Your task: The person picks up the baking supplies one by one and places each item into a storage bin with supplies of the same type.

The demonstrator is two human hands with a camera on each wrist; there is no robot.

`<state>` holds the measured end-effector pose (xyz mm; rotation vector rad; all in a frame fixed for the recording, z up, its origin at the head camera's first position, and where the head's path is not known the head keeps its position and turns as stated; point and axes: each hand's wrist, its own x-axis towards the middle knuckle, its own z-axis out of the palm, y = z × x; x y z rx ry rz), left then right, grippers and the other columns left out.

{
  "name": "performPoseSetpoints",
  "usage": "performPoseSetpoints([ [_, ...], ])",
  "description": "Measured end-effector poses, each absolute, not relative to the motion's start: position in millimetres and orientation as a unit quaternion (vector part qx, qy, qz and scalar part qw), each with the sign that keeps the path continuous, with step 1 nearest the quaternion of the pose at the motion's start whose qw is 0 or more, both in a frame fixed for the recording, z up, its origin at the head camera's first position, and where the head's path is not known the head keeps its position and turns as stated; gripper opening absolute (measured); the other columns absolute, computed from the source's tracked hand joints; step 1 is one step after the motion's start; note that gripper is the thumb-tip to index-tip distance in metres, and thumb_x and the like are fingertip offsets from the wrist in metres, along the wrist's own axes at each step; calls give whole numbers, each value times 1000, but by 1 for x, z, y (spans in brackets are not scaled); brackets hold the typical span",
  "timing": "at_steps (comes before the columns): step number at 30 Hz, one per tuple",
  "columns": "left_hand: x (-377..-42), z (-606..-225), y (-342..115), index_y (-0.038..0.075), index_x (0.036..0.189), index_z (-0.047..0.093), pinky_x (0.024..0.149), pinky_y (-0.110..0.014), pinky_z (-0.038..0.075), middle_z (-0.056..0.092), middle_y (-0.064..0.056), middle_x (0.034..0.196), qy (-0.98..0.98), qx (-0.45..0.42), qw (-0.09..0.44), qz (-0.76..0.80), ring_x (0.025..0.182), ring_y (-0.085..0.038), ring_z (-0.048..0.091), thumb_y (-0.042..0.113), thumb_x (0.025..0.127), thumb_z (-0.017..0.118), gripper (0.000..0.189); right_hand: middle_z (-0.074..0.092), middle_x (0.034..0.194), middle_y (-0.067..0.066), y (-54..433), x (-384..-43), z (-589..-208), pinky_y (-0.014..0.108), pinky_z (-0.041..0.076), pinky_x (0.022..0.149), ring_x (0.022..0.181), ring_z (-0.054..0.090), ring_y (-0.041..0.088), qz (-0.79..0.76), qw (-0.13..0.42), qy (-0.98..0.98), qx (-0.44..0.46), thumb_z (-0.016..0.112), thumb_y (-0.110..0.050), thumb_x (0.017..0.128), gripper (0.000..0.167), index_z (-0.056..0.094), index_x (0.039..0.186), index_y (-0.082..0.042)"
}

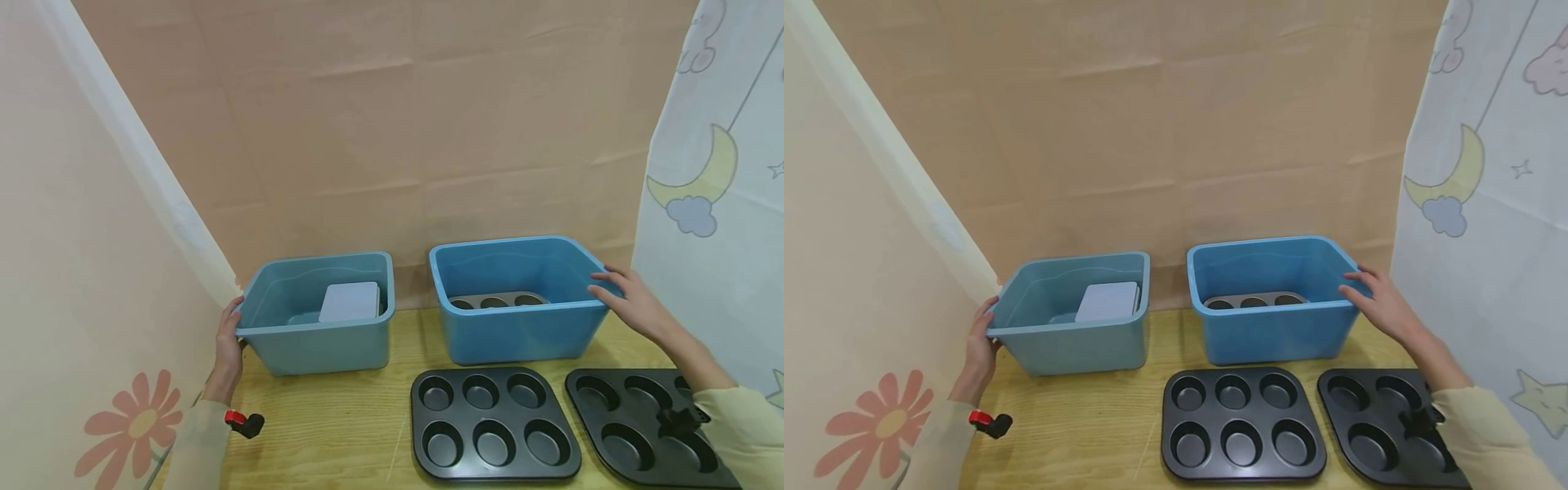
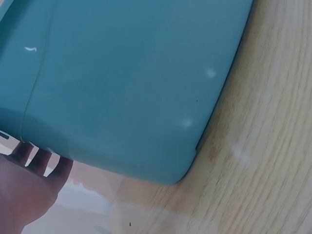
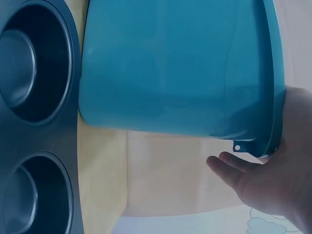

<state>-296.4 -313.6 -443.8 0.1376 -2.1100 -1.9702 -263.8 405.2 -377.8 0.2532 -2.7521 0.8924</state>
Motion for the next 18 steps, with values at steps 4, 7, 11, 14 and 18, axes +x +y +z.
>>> performPoseSetpoints([
  [4,-297,-444,-315,30,157,24,111,-55,25,25,-5,162,-740,54,127,-659,140,-30,29,43,106,15,54,1,160,35,406,-264,-382,81,18,97,143,2,61,323,111,-936,87,44,-33,105,59,40,141,13],
  [7,-294,-441,-316,31,157,26,107,-47,32,27,-5,162,-754,70,130,-640,135,-27,35,44,106,19,53,-1,162,32,406,-262,-383,81,17,97,144,0,60,332,110,-933,86,43,-34,106,59,40,142,12],
  [11,-288,-436,-317,27,155,35,94,-23,42,40,-4,154,-766,92,158,-616,120,-16,48,46,106,32,52,-2,163,30,407,-259,-385,80,17,96,144,0,60,341,115,-929,86,42,-34,106,59,39,143,12],
  [14,-284,-435,-319,19,150,44,82,-10,44,51,3,136,-767,91,195,-604,106,-6,52,44,105,42,51,-1,163,29,408,-259,-387,80,18,96,145,-1,59,348,121,-926,89,41,-33,106,59,38,144,12],
  [18,-280,-434,-320,9,142,50,77,-7,43,48,18,118,-755,103,239,-602,97,-1,50,41,102,50,50,-2,164,28,407,-260,-388,78,21,96,146,-2,57,358,122,-922,87,41,-33,106,61,32,148,11],
])
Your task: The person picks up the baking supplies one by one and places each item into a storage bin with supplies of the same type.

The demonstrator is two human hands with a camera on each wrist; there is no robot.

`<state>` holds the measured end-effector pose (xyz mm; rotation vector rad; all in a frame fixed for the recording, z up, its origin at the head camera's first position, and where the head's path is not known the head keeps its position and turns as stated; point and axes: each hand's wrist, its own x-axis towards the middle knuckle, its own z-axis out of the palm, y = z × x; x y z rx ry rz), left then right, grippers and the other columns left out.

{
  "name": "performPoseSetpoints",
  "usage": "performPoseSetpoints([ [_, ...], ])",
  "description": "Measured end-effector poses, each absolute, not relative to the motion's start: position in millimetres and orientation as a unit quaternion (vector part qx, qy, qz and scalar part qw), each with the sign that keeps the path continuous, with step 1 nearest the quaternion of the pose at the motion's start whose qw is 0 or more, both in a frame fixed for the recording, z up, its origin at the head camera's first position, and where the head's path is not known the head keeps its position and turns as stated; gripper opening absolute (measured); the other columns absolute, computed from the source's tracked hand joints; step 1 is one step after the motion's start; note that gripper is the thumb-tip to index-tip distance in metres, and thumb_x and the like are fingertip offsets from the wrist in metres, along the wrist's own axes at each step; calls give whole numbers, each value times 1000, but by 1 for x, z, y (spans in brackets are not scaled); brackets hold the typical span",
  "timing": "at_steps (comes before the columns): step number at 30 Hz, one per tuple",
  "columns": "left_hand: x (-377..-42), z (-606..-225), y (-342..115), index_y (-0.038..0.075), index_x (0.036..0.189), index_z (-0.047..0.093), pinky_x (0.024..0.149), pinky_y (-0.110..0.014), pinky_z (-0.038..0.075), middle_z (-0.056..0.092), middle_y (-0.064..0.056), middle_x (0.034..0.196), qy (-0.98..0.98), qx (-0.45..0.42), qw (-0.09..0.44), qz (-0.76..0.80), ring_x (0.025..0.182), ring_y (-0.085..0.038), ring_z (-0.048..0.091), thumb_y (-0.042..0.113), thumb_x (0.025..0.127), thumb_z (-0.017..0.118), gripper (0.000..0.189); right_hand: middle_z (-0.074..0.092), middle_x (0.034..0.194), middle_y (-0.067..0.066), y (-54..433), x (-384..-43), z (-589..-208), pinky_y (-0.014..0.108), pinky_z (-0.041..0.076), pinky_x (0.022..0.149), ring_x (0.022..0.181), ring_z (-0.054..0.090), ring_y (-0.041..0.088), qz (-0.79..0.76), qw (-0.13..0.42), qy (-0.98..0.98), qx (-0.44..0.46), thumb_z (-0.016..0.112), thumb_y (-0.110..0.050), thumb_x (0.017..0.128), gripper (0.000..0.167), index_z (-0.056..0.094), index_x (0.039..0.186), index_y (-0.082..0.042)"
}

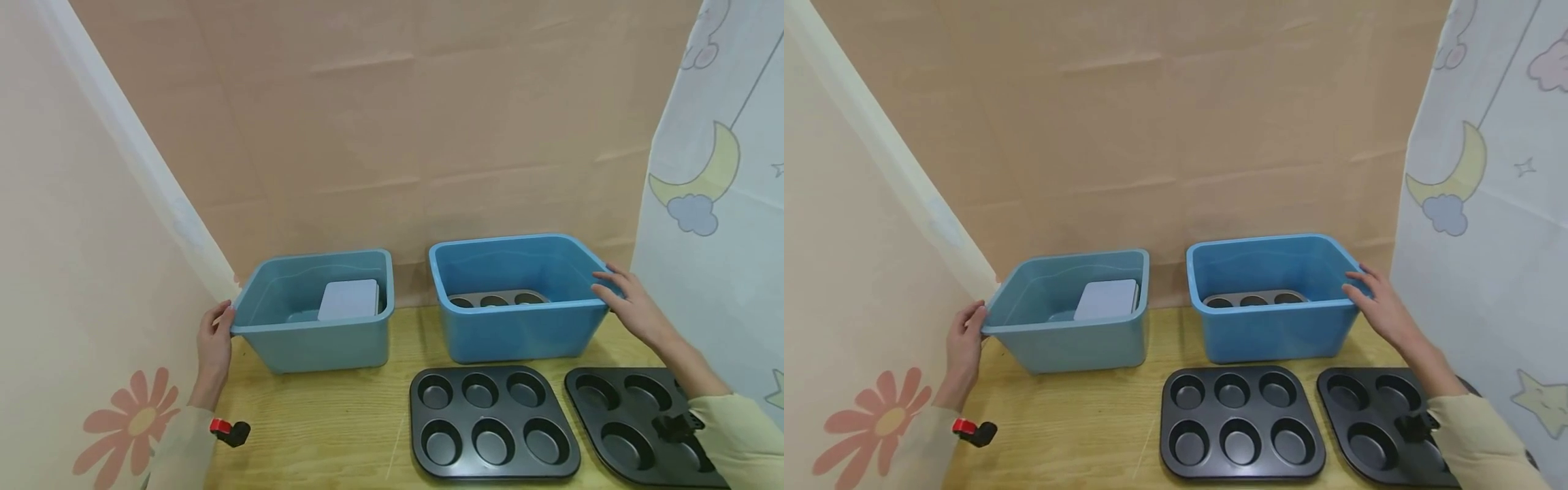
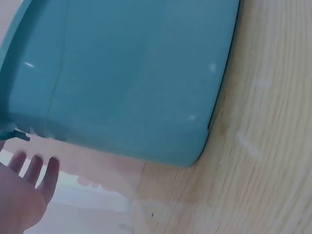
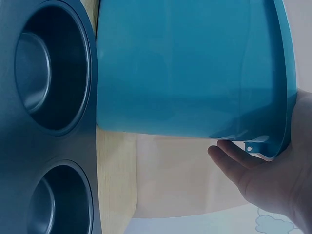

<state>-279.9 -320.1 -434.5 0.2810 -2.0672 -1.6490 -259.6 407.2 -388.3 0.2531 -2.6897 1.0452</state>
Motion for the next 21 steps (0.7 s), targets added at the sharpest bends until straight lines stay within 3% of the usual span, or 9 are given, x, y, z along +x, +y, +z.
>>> performPoseSetpoints([
  [2,-277,-434,-319,9,137,53,76,-8,42,45,20,115,-753,117,255,-595,96,-2,48,42,102,52,48,-2,164,27,407,-259,-389,76,24,95,146,-2,56,364,122,-920,81,40,-33,106,64,26,151,10],
  [5,-271,-434,-317,9,123,56,78,-13,39,42,17,110,-761,130,293,-564,95,-4,44,41,101,54,39,-3,164,27,408,-260,-390,48,45,97,146,1,56,370,119,-919,71,41,-35,106,68,18,155,7],
  [7,-266,-435,-318,9,113,56,78,-17,36,41,15,104,-769,127,321,-537,93,-5,42,38,101,55,31,-4,164,28,407,-260,-391,23,50,81,145,5,58,375,114,-918,67,41,-35,106,69,15,156,5],
  [9,-261,-437,-321,8,107,56,78,-19,34,42,14,99,-777,115,345,-514,91,-5,42,33,101,56,26,-4,163,29,407,-261,-391,9,41,67,143,8,59,378,113,-917,65,41,-34,106,69,14,156,5],
  [16,-247,-431,-324,4,103,59,60,-14,43,53,11,79,-781,96,295,-542,69,-5,50,25,101,56,22,3,160,35,407,-259,-391,9,44,69,132,27,62,397,99,-911,59,40,-36,106,70,10,158,1],
  [21,-227,-420,-310,-5,100,58,57,-17,44,53,8,70,-791,8,277,-545,62,-8,50,12,100,57,18,6,159,36,407,-259,-391,9,44,69,128,32,62,402,98,-909,58,39,-35,107,70,9,158,0],
])
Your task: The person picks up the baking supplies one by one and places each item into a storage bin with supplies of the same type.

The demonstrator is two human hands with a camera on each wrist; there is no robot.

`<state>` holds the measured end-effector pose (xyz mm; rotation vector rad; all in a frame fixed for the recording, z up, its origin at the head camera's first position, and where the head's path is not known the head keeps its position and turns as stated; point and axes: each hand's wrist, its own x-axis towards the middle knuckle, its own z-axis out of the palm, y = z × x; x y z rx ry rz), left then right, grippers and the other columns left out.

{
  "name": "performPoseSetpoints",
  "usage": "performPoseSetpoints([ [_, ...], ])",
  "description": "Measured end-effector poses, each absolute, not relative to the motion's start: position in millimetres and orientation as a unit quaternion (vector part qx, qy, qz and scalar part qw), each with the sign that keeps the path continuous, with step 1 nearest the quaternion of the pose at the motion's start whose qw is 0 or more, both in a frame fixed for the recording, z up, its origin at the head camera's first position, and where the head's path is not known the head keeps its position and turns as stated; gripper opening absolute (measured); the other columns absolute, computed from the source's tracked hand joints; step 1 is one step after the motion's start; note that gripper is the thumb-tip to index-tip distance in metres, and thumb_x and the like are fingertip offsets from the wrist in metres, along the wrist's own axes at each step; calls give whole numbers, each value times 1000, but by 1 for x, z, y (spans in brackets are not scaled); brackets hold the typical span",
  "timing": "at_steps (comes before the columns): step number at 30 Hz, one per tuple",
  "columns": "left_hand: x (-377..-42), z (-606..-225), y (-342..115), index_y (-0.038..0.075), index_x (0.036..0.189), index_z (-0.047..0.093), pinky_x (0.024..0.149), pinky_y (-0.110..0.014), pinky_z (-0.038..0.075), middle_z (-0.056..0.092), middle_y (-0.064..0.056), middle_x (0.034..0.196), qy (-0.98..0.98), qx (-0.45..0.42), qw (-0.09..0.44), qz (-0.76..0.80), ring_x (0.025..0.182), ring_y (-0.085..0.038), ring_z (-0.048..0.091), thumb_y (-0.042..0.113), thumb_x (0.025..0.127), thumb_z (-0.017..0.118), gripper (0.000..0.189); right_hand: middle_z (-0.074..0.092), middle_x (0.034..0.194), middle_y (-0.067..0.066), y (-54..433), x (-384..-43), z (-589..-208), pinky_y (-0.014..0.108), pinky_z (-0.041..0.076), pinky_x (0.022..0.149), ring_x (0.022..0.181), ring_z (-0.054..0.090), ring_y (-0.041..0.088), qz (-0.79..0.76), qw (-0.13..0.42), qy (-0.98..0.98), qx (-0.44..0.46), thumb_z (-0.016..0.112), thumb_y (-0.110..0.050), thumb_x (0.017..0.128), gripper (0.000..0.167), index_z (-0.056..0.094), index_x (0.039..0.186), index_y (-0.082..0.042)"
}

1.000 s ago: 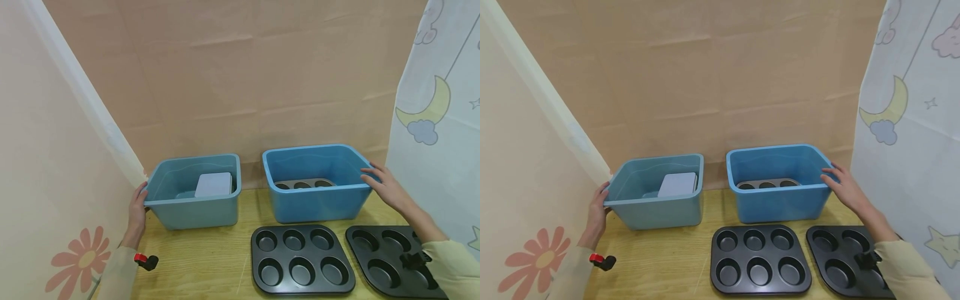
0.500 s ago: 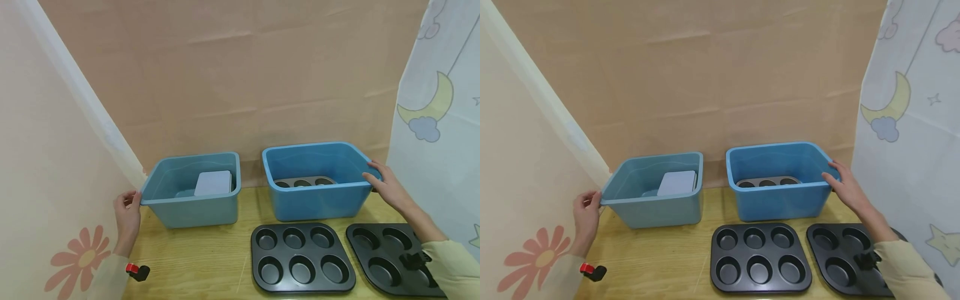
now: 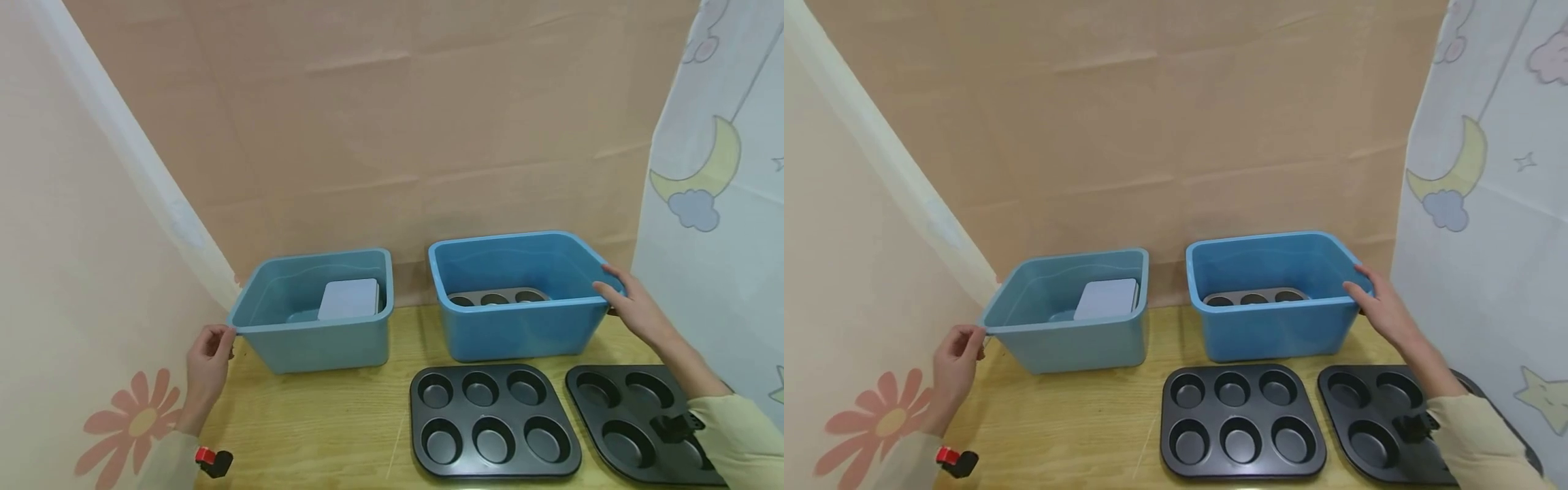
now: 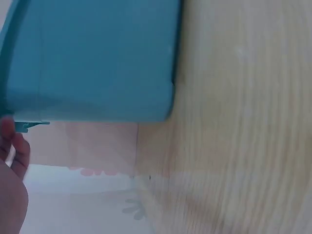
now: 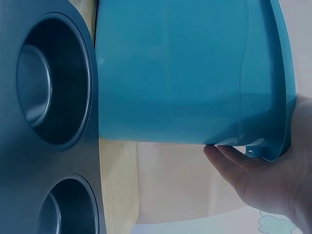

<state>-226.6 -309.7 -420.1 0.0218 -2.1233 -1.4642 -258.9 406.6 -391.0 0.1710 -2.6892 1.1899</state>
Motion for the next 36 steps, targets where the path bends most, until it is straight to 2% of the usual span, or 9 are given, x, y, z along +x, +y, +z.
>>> performPoseSetpoints([
  [7,-218,-424,-298,-5,92,62,54,-17,45,56,-4,67,-818,-110,286,-488,59,-13,52,-4,95,58,5,6,159,36,407,-258,-390,10,44,69,127,32,63,402,96,-908,60,38,-36,107,69,8,158,0],
  [10,-224,-435,-297,-3,91,64,55,-17,46,58,-7,68,-830,-157,289,-451,57,-15,54,-8,92,60,7,5,160,36,407,-257,-390,9,43,68,127,32,63,404,97,-908,57,38,-36,107,69,8,158,-1],
  [13,-229,-445,-295,1,94,66,55,-18,45,59,-5,69,-837,-190,273,-435,57,-15,54,-8,90,62,11,5,160,36,407,-257,-390,8,42,68,128,31,63,409,98,-906,56,38,-37,107,69,8,158,-1],
  [22,-235,-445,-266,11,106,69,61,-22,49,65,8,83,-883,-251,152,-365,67,-2,54,16,96,66,12,5,159,36,404,-255,-390,7,41,68,128,30,64,411,98,-905,52,38,-37,107,69,8,158,-1],
  [27,-239,-440,-244,13,111,69,66,-22,50,63,16,88,-901,-274,112,-318,77,1,54,24,95,67,19,7,159,37,404,-255,-389,15,48,71,128,31,65,406,102,-907,48,38,-37,106,70,9,158,-1],
  [32,-242,-437,-225,17,116,68,70,-22,51,64,16,94,-906,-273,73,-314,82,-1,55,32,96,66,25,8,159,37,405,-255,-390,19,51,71,129,31,65,407,108,-906,47,39,-37,106,70,10,158,-1],
  [33,-242,-437,-222,18,117,68,71,-22,51,64,16,95,-907,-271,62,-316,83,-2,56,33,96,65,26,8,159,37,405,-255,-390,15,49,70,128,31,64,406,107,-906,45,39,-38,106,70,10,158,-1],
  [36,-243,-438,-212,20,121,65,73,-23,51,66,13,100,-905,-268,21,-329,86,-4,58,38,97,63,31,8,158,38,405,-255,-392,14,48,69,127,33,65,407,105,-906,45,39,-37,107,69,10,158,-1],
])
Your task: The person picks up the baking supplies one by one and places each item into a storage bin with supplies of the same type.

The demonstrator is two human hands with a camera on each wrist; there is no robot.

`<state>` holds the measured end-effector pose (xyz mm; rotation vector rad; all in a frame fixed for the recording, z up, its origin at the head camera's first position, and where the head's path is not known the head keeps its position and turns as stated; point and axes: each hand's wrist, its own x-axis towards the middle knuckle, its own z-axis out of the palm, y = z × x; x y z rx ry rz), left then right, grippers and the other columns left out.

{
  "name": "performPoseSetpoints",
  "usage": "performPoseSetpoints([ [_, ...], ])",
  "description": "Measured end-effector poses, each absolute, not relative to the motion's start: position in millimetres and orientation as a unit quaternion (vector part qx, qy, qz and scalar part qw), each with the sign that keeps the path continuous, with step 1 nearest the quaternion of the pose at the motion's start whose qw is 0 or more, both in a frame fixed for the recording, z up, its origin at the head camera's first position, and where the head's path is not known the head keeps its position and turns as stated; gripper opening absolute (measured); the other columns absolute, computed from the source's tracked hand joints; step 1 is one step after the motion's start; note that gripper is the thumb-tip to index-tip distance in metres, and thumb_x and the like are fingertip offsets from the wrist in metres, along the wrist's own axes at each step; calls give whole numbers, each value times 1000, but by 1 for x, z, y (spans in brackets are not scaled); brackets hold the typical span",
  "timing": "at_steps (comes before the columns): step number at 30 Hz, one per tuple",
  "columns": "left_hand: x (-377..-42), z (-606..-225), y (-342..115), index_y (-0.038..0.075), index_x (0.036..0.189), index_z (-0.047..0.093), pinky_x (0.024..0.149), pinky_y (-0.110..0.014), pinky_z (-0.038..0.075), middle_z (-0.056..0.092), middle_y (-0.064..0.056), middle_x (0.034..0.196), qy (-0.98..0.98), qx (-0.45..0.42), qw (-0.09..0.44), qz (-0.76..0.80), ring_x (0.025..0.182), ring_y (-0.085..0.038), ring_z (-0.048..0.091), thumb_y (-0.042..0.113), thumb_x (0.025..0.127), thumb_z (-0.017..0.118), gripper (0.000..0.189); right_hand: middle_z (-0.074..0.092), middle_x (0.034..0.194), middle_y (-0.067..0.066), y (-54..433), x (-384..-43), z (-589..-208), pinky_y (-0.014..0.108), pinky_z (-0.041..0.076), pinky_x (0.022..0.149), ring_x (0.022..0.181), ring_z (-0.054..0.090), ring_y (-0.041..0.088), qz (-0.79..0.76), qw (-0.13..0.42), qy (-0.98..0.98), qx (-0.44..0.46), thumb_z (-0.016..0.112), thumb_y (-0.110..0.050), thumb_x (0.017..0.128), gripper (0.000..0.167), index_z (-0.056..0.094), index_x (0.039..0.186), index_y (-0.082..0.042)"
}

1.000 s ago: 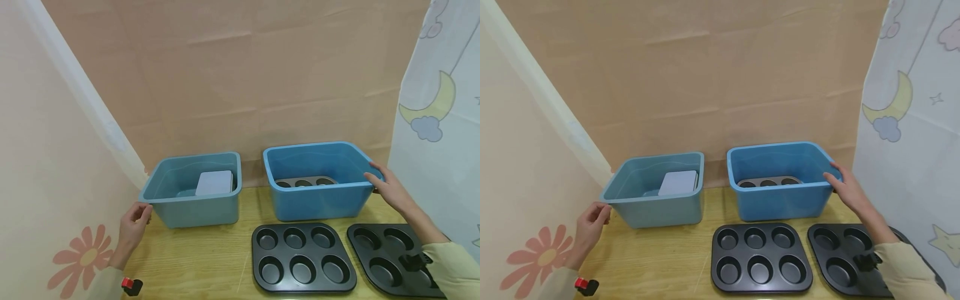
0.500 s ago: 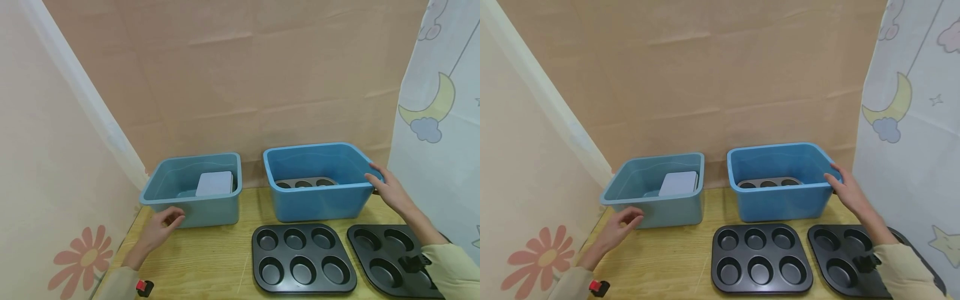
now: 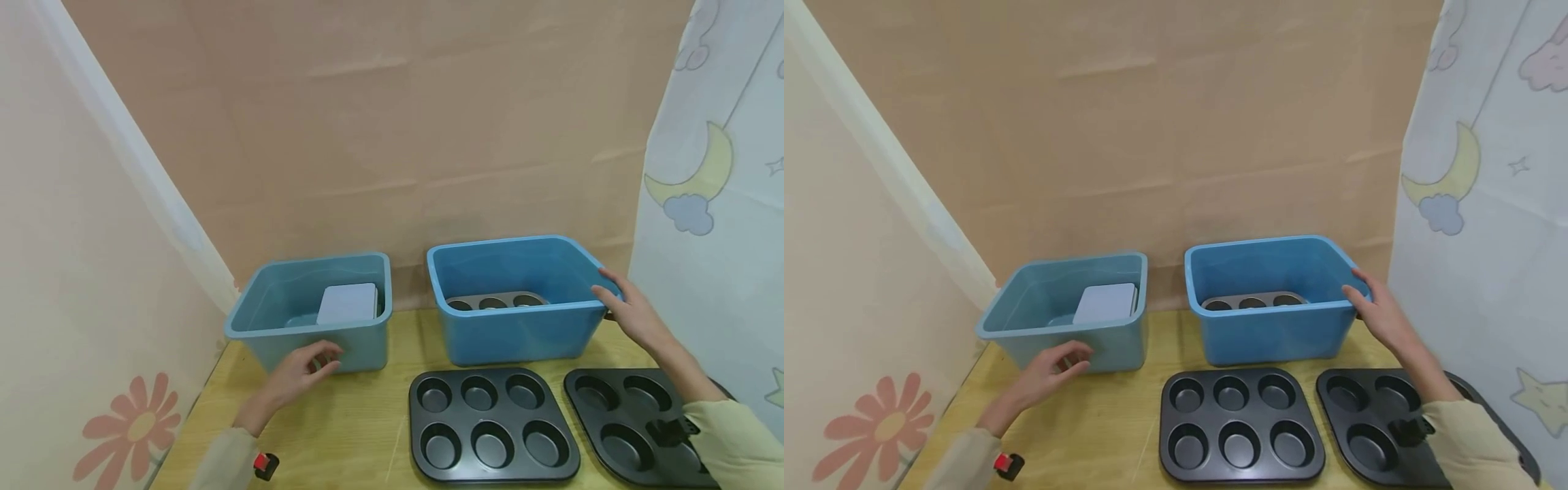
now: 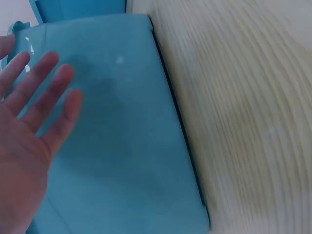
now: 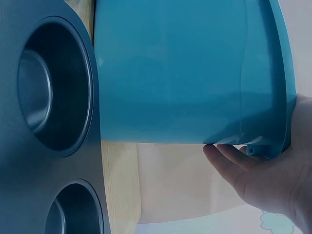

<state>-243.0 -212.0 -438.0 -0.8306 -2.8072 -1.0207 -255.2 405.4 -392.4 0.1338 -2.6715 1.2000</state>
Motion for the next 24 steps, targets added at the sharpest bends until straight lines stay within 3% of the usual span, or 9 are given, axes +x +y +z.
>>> performPoseSetpoints([
  [5,-243,-441,-195,20,131,61,76,-25,51,68,5,112,-895,-273,-46,-349,91,-8,60,44,97,61,42,9,157,39,404,-257,-396,11,45,67,126,34,66,407,102,-906,48,38,-34,107,68,10,158,0],
  [7,-244,-442,-187,21,132,60,76,-26,51,67,3,115,-892,-278,-57,-352,93,-9,61,45,96,61,43,9,157,40,404,-258,-396,19,52,70,126,34,67,403,103,-908,48,38,-33,107,67,10,158,1],
  [9,-245,-443,-179,22,133,59,77,-27,51,67,5,117,-890,-282,-62,-352,94,-9,61,46,96,61,44,9,157,40,404,-258,-396,35,57,75,126,33,67,400,104,-909,47,37,-33,107,67,10,158,1],
  [12,-248,-446,-168,21,135,58,80,-28,51,67,5,119,-887,-293,-67,-350,95,-8,60,50,96,59,48,9,157,40,404,-259,-395,58,53,81,126,33,67,398,106,-910,46,37,-33,107,67,10,157,2],
  [14,-250,-449,-161,21,136,57,81,-28,51,66,5,120,-886,-300,-72,-347,96,-7,60,52,96,58,50,10,157,40,404,-259,-394,58,53,81,126,33,67,400,106,-909,46,37,-33,107,67,10,157,2],
  [16,-252,-451,-155,23,137,56,82,-28,51,66,3,122,-884,-306,-81,-345,97,-7,60,52,96,57,50,10,157,40,404,-258,-394,54,55,79,126,34,67,401,106,-909,44,37,-33,107,67,10,157,1],
  [18,-252,-453,-147,25,137,55,83,-28,51,65,3,123,-881,-311,-89,-345,97,-6,60,52,96,58,49,9,157,39,404,-258,-393,35,58,75,126,33,66,404,104,-908,44,37,-34,107,67,10,158,1],
  [22,-253,-457,-134,27,138,54,84,-27,51,64,1,124,-876,-316,-106,-350,95,-5,59,48,97,58,46,6,159,37,404,-255,-392,10,45,69,128,31,65,415,101,-903,45,37,-36,107,68,9,158,-1],
  [24,-253,-459,-128,24,139,54,83,-27,51,64,0,124,-874,-319,-111,-350,94,-4,59,47,97,59,48,5,160,36,403,-253,-391,6,41,68,129,30,65,420,100,-901,47,37,-37,107,69,9,158,-1],
])
